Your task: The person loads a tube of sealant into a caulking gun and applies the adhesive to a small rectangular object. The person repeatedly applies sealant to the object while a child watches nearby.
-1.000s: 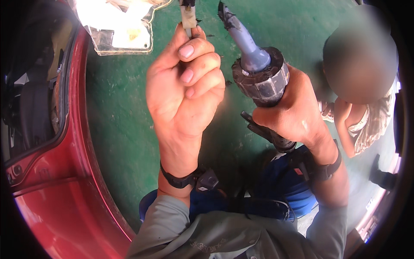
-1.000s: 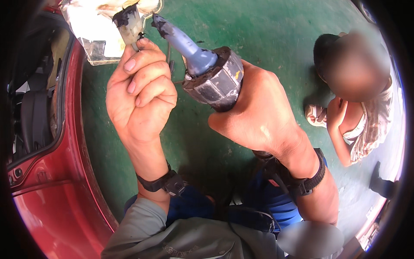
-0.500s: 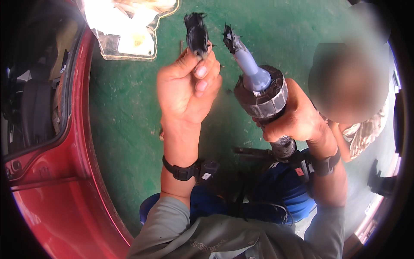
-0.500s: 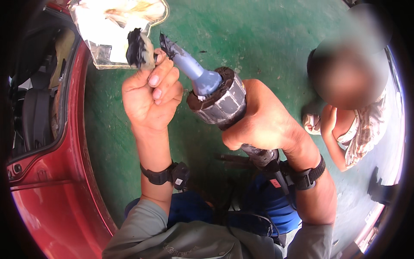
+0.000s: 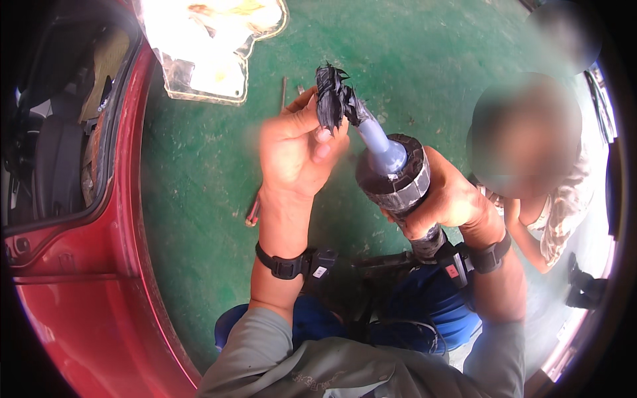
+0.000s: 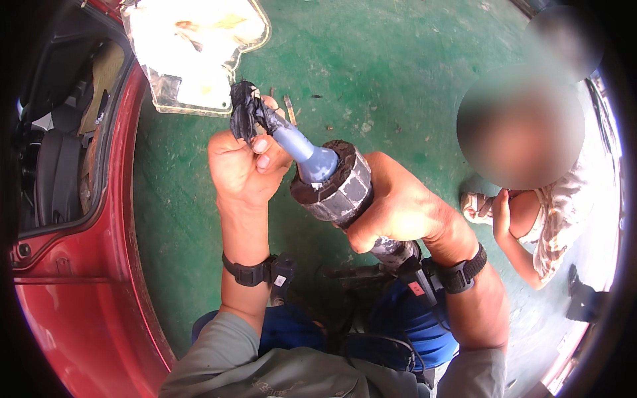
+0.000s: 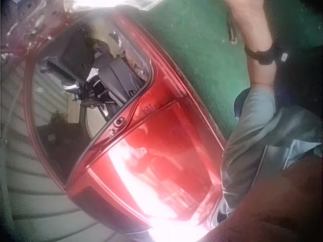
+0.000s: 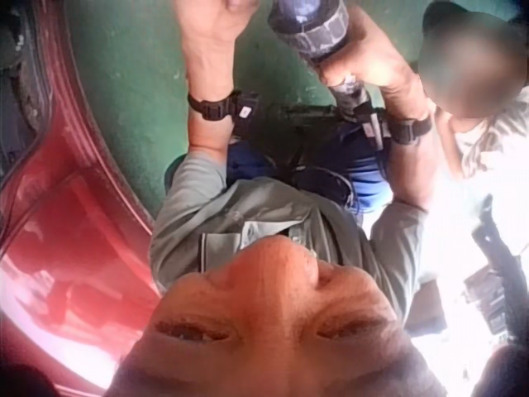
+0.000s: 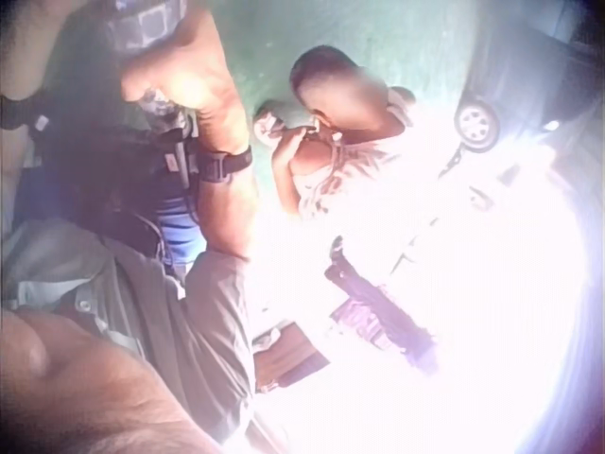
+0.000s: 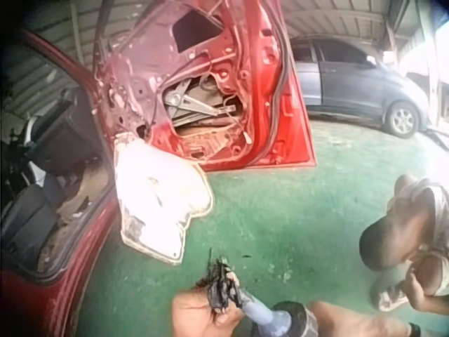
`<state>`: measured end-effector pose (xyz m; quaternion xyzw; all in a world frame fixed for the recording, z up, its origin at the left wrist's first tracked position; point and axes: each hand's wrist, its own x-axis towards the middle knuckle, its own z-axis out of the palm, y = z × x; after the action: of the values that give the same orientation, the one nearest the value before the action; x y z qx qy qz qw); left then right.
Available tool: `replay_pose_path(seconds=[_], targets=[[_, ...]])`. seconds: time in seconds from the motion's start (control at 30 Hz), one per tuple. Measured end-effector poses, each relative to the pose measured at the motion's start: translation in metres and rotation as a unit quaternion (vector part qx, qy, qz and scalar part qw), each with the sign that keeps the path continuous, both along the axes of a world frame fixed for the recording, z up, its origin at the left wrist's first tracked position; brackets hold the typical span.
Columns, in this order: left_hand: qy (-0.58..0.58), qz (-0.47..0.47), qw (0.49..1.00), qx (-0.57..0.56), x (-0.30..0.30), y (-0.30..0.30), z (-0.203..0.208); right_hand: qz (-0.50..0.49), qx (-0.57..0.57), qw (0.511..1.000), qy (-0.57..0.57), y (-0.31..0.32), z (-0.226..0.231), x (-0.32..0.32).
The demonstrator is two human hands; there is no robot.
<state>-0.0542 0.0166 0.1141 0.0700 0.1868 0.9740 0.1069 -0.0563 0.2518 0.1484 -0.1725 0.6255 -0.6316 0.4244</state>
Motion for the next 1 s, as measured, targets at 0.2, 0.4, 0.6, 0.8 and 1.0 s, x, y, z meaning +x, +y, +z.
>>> replay_pose_path(seconds=[0.2,0.4,0.6,0.8,1.0], targets=[[0.004,0.069,0.996,-0.051,0.001,-0.005,-0.005,0.011,0.031,0.999,0.014,-0.002,0.0,0.0],[0.073,0.182,0.966,-0.168,0.003,-0.015,-0.014,-0.07,0.033,0.993,0.092,-0.007,-0.005,0.01],[0.113,0.342,0.869,-0.34,0.014,-0.003,0.001,-0.181,0.152,0.938,0.255,-0.01,-0.022,0.026],[0.158,0.402,0.809,-0.399,0.018,-0.003,0.007,-0.215,0.281,0.846,0.399,-0.014,-0.02,0.031],[0.126,0.425,0.807,-0.391,0.016,0.008,0.015,-0.215,0.323,0.79,0.475,-0.012,-0.027,0.031]])
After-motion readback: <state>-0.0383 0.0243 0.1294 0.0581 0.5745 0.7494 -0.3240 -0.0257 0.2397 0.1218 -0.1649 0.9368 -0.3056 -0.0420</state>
